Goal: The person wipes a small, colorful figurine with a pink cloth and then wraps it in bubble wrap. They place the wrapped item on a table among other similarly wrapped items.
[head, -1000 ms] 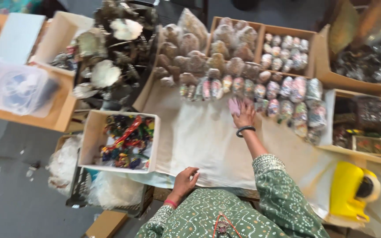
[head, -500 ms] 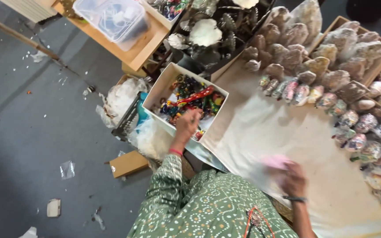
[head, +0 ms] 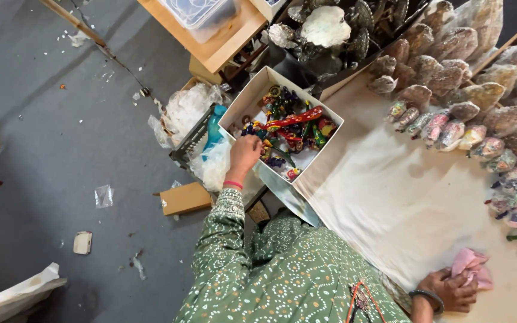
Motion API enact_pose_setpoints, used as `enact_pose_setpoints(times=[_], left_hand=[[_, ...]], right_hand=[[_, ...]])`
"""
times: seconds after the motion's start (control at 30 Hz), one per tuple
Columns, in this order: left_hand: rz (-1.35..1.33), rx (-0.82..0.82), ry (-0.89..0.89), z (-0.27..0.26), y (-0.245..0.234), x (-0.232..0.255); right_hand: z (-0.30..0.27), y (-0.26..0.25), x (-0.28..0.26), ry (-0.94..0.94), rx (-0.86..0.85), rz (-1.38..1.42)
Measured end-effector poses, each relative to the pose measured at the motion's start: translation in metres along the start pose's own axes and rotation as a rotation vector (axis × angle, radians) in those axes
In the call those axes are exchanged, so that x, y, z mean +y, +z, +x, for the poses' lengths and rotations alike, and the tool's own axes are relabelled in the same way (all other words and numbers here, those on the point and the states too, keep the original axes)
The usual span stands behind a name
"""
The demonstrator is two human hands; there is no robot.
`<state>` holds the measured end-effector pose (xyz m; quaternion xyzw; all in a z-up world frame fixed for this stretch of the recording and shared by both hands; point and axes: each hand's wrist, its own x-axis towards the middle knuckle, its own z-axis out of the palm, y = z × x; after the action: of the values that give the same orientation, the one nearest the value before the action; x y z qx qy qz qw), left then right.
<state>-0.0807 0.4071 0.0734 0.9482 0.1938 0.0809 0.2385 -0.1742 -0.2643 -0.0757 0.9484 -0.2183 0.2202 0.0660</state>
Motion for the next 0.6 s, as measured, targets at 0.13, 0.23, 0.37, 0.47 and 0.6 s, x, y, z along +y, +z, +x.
enact_pose_setpoints(times=[0.13,0.23,0.37,0.47,0.6], left_hand=[[0.195,-0.084,0.133,0.007,0.020,-0.005],[0.437,-0.119,-0.002,0.021,0.037,-0.001],[0.344,-0.459,-0.094,0.028,0.042,0.026],[-0.105,-0.588,0.037,0.021,0.036,0.028],[-0.486,-0.156,-0.006,0.026,-0.002,0.017]], right_hand=[[0.005,-0.015,-0.006,-0.028,0.017,-0.043],[0.005,-0.014,-0.005,0.000,-0.016,0.013],[0.006,-0.011,-0.003,-0.045,0.035,-0.062],[0.003,-0.008,0.001,-0.054,0.033,-0.061],[0.007,-0.009,-0.003,-0.038,0.023,-0.055]])
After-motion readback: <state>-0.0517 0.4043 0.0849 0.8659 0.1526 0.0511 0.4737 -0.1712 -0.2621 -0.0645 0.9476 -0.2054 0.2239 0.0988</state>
